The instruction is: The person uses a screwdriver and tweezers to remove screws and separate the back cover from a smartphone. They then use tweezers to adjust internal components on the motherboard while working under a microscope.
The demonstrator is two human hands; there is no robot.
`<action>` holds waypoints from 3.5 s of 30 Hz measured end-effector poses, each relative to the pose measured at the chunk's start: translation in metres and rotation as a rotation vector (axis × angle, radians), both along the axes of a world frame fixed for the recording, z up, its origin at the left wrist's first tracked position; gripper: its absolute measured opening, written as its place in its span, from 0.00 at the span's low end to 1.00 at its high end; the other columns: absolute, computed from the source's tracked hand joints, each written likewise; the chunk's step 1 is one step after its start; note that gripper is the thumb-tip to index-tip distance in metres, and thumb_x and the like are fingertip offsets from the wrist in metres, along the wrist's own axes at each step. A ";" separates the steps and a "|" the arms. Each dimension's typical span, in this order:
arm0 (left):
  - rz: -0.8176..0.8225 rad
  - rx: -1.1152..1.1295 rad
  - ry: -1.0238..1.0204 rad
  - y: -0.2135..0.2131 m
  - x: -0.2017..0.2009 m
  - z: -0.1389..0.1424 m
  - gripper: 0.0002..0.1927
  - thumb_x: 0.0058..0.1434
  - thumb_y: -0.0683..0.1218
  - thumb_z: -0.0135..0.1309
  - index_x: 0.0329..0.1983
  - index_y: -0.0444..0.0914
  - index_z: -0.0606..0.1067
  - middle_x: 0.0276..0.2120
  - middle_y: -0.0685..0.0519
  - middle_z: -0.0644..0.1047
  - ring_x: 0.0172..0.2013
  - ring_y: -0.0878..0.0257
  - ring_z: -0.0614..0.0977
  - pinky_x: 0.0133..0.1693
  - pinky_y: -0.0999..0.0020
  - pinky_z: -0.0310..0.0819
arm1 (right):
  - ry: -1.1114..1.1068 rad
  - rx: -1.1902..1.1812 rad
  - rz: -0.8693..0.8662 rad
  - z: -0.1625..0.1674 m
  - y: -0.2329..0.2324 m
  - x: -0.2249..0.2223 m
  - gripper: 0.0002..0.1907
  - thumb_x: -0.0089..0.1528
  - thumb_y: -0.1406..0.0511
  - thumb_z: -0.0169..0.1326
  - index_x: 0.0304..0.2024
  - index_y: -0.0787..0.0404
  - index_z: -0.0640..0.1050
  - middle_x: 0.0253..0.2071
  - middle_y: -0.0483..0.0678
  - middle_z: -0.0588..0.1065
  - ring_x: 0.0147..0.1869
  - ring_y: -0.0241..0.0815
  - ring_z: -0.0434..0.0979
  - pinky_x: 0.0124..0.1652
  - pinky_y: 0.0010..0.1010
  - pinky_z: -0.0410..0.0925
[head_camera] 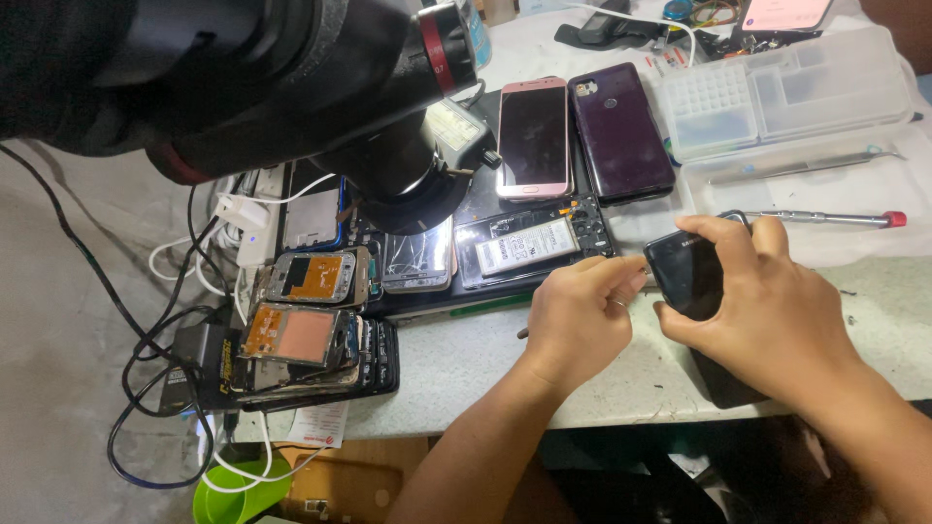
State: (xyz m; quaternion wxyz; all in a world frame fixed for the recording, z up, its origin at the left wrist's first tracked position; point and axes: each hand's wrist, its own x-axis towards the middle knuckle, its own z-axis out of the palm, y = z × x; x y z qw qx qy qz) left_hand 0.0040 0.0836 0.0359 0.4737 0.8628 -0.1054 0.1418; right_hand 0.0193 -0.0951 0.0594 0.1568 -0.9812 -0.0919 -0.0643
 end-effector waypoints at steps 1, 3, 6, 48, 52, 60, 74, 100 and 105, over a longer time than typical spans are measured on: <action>-0.015 -0.005 0.009 0.000 0.000 0.001 0.11 0.62 0.41 0.57 0.48 0.42 0.81 0.35 0.51 0.82 0.32 0.54 0.84 0.36 0.62 0.76 | 0.020 -0.033 0.006 0.000 -0.003 0.001 0.48 0.45 0.50 0.67 0.67 0.44 0.67 0.49 0.56 0.70 0.35 0.59 0.81 0.35 0.45 0.75; -0.034 0.003 0.034 0.000 0.001 0.002 0.10 0.62 0.42 0.58 0.47 0.42 0.81 0.35 0.51 0.82 0.34 0.54 0.84 0.37 0.62 0.77 | 0.044 -0.059 0.019 -0.001 -0.008 0.003 0.48 0.45 0.49 0.67 0.67 0.44 0.67 0.50 0.56 0.70 0.36 0.58 0.81 0.36 0.45 0.75; -0.061 0.020 0.063 0.000 0.003 0.004 0.09 0.63 0.43 0.58 0.46 0.42 0.81 0.35 0.51 0.82 0.35 0.53 0.84 0.38 0.61 0.76 | 0.091 -0.069 0.036 -0.002 -0.014 0.007 0.49 0.44 0.48 0.68 0.67 0.44 0.67 0.51 0.55 0.70 0.38 0.57 0.81 0.39 0.44 0.75; -0.169 0.389 -0.738 0.013 0.015 0.005 0.14 0.66 0.39 0.60 0.54 0.38 0.80 0.30 0.59 0.74 0.28 0.68 0.74 0.33 0.70 0.68 | 0.715 0.896 0.024 -0.031 -0.032 0.028 0.34 0.55 0.64 0.60 0.64 0.52 0.68 0.42 0.51 0.75 0.42 0.36 0.75 0.41 0.29 0.69; -0.237 0.337 -0.620 0.006 0.018 0.006 0.18 0.64 0.38 0.58 0.57 0.41 0.77 0.37 0.56 0.79 0.32 0.67 0.81 0.32 0.72 0.72 | 0.623 0.866 0.019 -0.014 -0.028 0.023 0.34 0.51 0.66 0.63 0.60 0.54 0.68 0.46 0.46 0.78 0.49 0.35 0.79 0.48 0.30 0.72; -0.315 0.225 -0.572 -0.008 0.021 0.007 0.17 0.61 0.37 0.59 0.54 0.41 0.79 0.39 0.52 0.82 0.34 0.62 0.84 0.34 0.70 0.78 | 0.588 0.771 0.096 -0.015 -0.047 0.024 0.36 0.53 0.66 0.65 0.63 0.54 0.67 0.47 0.48 0.79 0.49 0.36 0.79 0.48 0.30 0.71; -0.325 0.029 -0.472 -0.023 0.026 0.005 0.11 0.61 0.33 0.57 0.45 0.38 0.77 0.35 0.51 0.82 0.32 0.60 0.85 0.33 0.69 0.79 | 0.662 0.766 0.061 -0.018 -0.058 0.024 0.35 0.52 0.62 0.66 0.61 0.52 0.69 0.45 0.46 0.80 0.48 0.34 0.77 0.48 0.29 0.69; -0.168 -0.582 -0.190 0.001 0.031 -0.006 0.20 0.65 0.42 0.61 0.57 0.35 0.69 0.38 0.54 0.77 0.39 0.68 0.79 0.39 0.75 0.76 | 0.632 1.210 0.055 -0.058 -0.039 0.027 0.38 0.53 0.65 0.62 0.66 0.54 0.65 0.45 0.48 0.70 0.44 0.34 0.71 0.39 0.27 0.67; -0.336 -0.649 -0.068 -0.002 0.031 -0.012 0.16 0.68 0.42 0.60 0.56 0.34 0.73 0.44 0.49 0.81 0.47 0.64 0.84 0.50 0.72 0.83 | 0.446 0.970 0.105 -0.042 -0.030 0.023 0.39 0.51 0.66 0.65 0.63 0.55 0.65 0.51 0.48 0.73 0.53 0.36 0.74 0.49 0.29 0.69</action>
